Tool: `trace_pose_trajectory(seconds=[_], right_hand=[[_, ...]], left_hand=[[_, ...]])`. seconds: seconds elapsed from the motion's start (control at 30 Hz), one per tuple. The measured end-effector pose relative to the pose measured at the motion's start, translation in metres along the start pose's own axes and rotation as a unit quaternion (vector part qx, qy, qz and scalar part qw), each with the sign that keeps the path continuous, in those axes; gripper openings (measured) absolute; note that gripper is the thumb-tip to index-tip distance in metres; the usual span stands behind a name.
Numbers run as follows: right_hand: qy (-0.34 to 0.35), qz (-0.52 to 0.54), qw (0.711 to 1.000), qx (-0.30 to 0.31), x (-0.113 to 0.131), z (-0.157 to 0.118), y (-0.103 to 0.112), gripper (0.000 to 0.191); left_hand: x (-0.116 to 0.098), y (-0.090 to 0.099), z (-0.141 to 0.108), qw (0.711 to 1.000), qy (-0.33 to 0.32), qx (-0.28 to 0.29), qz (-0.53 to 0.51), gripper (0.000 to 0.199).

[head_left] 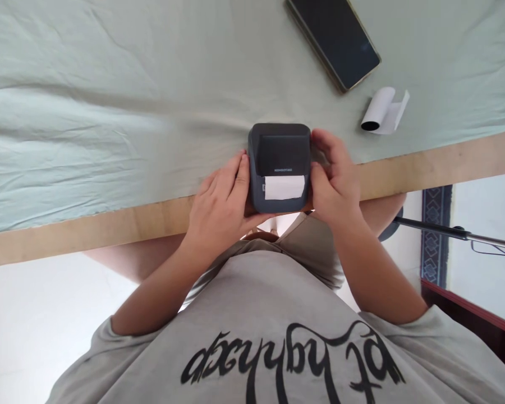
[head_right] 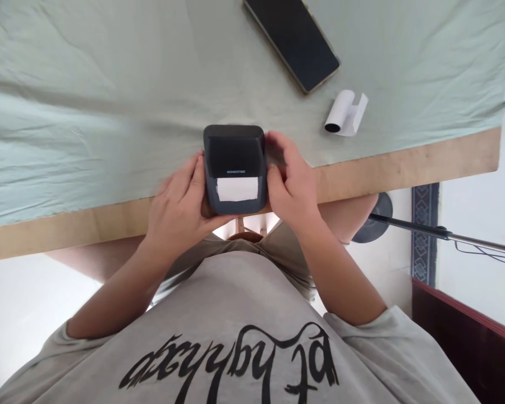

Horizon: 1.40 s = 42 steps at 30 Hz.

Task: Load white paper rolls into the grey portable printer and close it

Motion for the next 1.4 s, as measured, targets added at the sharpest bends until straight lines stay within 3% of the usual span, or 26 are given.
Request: trace_pose_trajectory(seconds=[0.13, 0.5, 0.63, 0.73, 0.93, 1.23, 1.4], right_hand=[[-0.054, -0.017, 0.998, -0.04, -0.003, 0.001, 0.004, 0.045], [-0.04, -0.021, 0.997, -0.065, 0.004, -0.004, 0.004, 0.042], [-0.028, 0.001, 0.998, -0.064, 0.008, -0.005, 0.003, 0.041], [-0.035, 0.01, 0.997, -0.067, 0.007, -0.006, 0.003, 0.041], [-0.041, 0.005, 0.996, -0.074, 0.007, -0.008, 0.004, 0.041], [-0.044, -0.026, 0.996, -0.072, 0.004, -0.006, 0.004, 0.042], [-0.058, -0.015, 0.996, -0.068, 0.003, -0.008, 0.002, 0.045]], left_hand=[[0.001, 0.0, 0.0, 1.0, 0.0, -0.005, -0.015, 0.098], [-0.004, 0.007, 0.003, 1.0, -0.015, -0.016, 0.011, 0.094], [-0.002, 0.004, 0.002, 1.0, 0.008, 0.001, -0.018, 0.093], [-0.003, 0.01, 0.002, 0.999, 0.006, -0.023, -0.032, 0.096], [0.007, 0.013, 0.001, 0.99, 0.026, -0.001, -0.137, 0.093], [-0.006, 0.019, -0.004, 0.991, -0.055, -0.105, -0.057, 0.08], [-0.014, 0.014, -0.004, 0.993, -0.079, -0.091, 0.0, 0.086]])
Point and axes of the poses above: each hand's wrist, its own z-axis towards the middle knuckle, its own y-axis out of the back of the hand, x = y × z, the point moved 8 cm from there along z, towards the middle knuckle, and after that the axes turned 7 degrees about -y, right-handed, at the moved point
